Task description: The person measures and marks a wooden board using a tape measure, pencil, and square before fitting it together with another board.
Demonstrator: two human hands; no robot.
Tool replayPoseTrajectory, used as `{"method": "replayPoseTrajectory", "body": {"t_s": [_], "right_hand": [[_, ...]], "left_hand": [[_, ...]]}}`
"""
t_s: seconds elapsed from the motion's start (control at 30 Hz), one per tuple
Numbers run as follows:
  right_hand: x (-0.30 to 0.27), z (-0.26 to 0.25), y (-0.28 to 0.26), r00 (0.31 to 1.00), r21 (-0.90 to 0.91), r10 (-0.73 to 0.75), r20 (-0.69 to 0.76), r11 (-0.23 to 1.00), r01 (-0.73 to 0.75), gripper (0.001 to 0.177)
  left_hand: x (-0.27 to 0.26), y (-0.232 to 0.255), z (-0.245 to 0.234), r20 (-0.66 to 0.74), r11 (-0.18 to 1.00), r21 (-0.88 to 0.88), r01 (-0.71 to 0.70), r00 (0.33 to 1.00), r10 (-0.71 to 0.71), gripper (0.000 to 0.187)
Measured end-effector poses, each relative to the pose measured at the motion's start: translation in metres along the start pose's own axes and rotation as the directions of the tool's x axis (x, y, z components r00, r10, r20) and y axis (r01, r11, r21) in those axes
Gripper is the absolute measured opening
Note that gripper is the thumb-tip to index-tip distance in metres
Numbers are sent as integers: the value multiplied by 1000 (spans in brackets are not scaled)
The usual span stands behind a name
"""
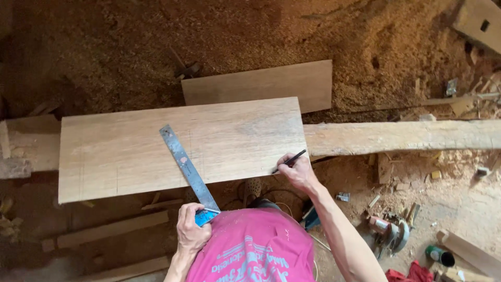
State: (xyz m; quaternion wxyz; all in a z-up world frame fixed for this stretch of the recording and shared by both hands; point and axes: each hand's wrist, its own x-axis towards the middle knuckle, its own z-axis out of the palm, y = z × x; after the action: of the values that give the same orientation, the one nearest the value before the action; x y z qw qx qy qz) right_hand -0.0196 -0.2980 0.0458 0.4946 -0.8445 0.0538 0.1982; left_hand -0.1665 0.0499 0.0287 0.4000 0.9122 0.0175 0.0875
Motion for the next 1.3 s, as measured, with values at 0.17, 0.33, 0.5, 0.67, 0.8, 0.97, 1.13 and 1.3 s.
{"method": "replayPoseTrajectory", "body": {"t_s": [0.17, 0.33, 0.5, 0.67, 0.8, 0.97, 1.13, 1.3], "right_hand": [[-7, -31, 35, 989, -33, 91, -118, 995, -95, 12], [-15, -30, 39, 981, 148, 59, -187, 989, -32, 11], [-13, -6, 2, 994, 150, 37, -99, 988, -22, 14], [-14, -9, -9, 992, 130, 121, -46, 985, -114, 13], [-15, -27, 9, 981, -131, 145, -130, 978, -162, 14], [-9, -13, 20, 989, -44, 34, -143, 998, -41, 15], [14, 32, -12, 998, 198, 70, 1, 978, -69, 17], [34, 66, -63, 999, 536, 22, -32, 844, -1, 20]], "left_hand": [[2, 4, -2, 9, 1000, -3, -22, 1000, 22, 43], [2, -2, 0, 35, 999, -7, -34, 999, 34, 42], [3, -4, 0, 57, 1000, 5, -29, 998, 29, 43], [2, -3, -3, 29, 999, 14, -45, 999, 44, 42], [-1, -1, -8, -47, 998, 14, -65, 997, 66, 41], [1, 11, -13, -164, 997, -11, -80, 984, 77, 40], [-8, 1, -15, -296, 997, -6, -77, 953, 72, 38], [-18, 1, -36, -401, 997, -54, -62, 915, 35, 31]]}}
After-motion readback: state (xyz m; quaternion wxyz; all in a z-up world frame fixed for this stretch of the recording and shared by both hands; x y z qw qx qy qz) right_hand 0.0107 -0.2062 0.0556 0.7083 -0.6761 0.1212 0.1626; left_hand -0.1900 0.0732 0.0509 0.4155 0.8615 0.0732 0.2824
